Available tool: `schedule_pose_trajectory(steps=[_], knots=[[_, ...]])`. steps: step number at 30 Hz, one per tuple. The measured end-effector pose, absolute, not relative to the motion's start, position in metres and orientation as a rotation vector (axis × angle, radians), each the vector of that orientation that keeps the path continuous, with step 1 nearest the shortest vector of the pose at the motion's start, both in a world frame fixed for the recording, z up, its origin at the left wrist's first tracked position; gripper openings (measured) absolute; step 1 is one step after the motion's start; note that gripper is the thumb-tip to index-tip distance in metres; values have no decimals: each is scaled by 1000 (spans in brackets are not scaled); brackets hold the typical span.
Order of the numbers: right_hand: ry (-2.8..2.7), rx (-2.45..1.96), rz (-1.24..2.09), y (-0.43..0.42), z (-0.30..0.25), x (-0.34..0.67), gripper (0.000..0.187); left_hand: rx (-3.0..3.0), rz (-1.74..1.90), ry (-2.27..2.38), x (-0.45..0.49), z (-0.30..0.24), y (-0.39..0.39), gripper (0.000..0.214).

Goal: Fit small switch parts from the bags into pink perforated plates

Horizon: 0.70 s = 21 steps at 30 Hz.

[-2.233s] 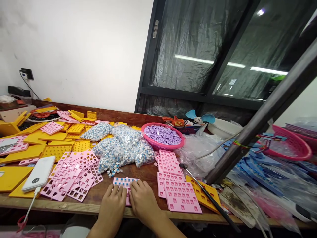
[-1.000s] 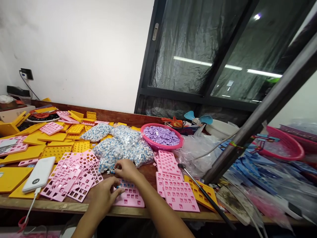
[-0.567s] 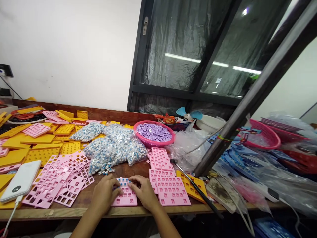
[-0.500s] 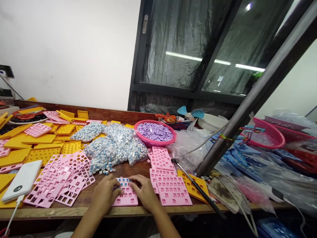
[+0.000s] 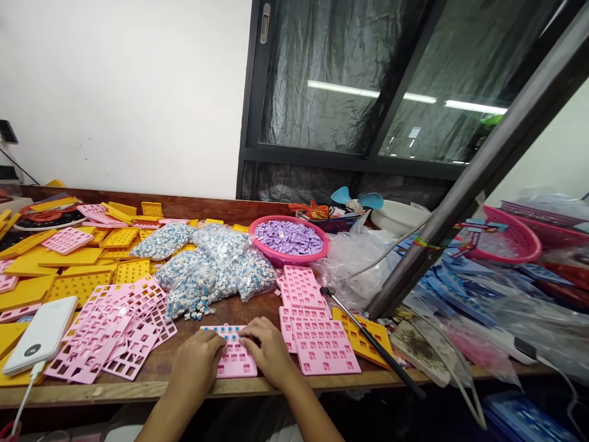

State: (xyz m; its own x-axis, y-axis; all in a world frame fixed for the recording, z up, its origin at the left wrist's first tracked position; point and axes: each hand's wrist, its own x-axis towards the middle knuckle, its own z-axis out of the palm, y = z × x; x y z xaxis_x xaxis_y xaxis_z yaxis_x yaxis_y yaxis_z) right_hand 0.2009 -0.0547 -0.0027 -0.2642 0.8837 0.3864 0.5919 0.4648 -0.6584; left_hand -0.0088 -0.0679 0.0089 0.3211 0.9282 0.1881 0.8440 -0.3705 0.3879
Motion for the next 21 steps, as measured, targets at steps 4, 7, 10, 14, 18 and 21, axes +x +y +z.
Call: schedule_pose_trajectory(steps=[4,7,10,14,18,21], knots=[[-1974,-1259,511,-55,-1,201,16,2391,621,1620,-9,7,-66,23],[-1974,-1276,502,-55,-1,200,14,2409,656,1670,-9,4,-67,19],[-1962,-1274,513,-55,-2,200,13,2503,642,1743,-8,-1,-74,24],[-1961,-1283,515,-53,-3,200,13,2718,712,1759,0,-15,-91,27],[-1992,-1307,460,-51,-6,200,15,2819,857,1749,6,-32,-106,32],[-2025,-1336,372,-52,-8,199,16,2808,865,1725,6,-37,-109,35]])
